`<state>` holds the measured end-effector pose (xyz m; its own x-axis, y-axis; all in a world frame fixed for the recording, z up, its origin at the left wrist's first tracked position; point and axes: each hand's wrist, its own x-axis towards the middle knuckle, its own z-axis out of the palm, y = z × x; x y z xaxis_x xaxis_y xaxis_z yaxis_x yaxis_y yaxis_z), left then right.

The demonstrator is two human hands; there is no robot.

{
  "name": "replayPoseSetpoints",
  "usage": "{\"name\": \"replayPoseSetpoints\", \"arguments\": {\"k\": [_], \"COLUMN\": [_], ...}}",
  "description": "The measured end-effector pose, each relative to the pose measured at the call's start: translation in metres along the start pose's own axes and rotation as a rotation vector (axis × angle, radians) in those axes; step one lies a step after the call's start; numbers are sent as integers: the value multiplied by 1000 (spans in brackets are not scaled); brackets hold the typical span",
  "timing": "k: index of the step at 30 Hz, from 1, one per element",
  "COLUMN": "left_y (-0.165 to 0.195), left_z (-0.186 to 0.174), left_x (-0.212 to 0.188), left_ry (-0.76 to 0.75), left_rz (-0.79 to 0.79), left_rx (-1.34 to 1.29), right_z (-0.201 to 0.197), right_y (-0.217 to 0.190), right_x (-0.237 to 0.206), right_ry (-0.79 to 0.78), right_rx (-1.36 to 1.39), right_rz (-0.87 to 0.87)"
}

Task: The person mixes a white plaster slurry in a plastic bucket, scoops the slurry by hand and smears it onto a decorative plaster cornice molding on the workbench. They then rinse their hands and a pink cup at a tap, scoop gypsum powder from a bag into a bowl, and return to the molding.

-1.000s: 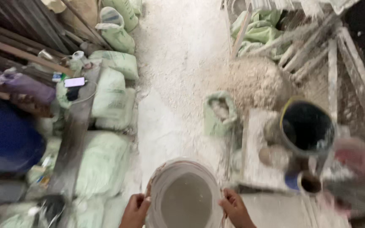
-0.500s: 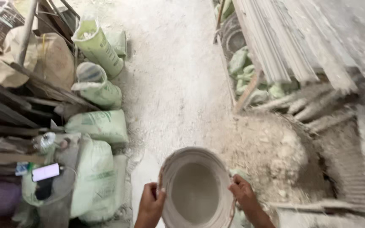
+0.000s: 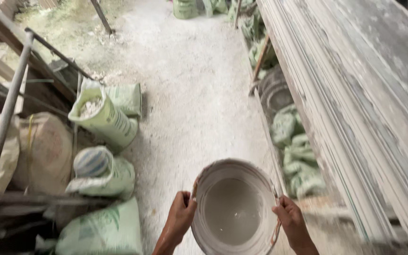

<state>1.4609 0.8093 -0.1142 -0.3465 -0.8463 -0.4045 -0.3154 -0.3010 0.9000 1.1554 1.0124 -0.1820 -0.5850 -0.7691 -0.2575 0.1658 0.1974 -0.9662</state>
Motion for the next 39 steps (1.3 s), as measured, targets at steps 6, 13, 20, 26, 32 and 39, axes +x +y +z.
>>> {"name": "replayPoseSetpoints", "arguments": {"k": [6,13,20,26,32,39], "left_y": [137,210,330,447,490,591], "left_z": [-24,-51,-88,-120,-141,-189], "left_x": [178,438,707,912,1143,1355], "left_ry": [50,91,64,40,76,87], "left_rz": [-86,-41,-45,-18,8,-43], "left_rx": [0,-43,59,63,85,38], "right_z": [58,142,240,312,385,482], "right_y": [-110,-160,-235,-303,-324,-405], "right_x": [214,483,739,953,1189,1421], "right_ry": [-112,-140,-108,-99,-120,-239], "right_rx": [-44,-63,-29,-3,-15,-74], "right_rz": [14,-51,-66,-54,-42,15]}}
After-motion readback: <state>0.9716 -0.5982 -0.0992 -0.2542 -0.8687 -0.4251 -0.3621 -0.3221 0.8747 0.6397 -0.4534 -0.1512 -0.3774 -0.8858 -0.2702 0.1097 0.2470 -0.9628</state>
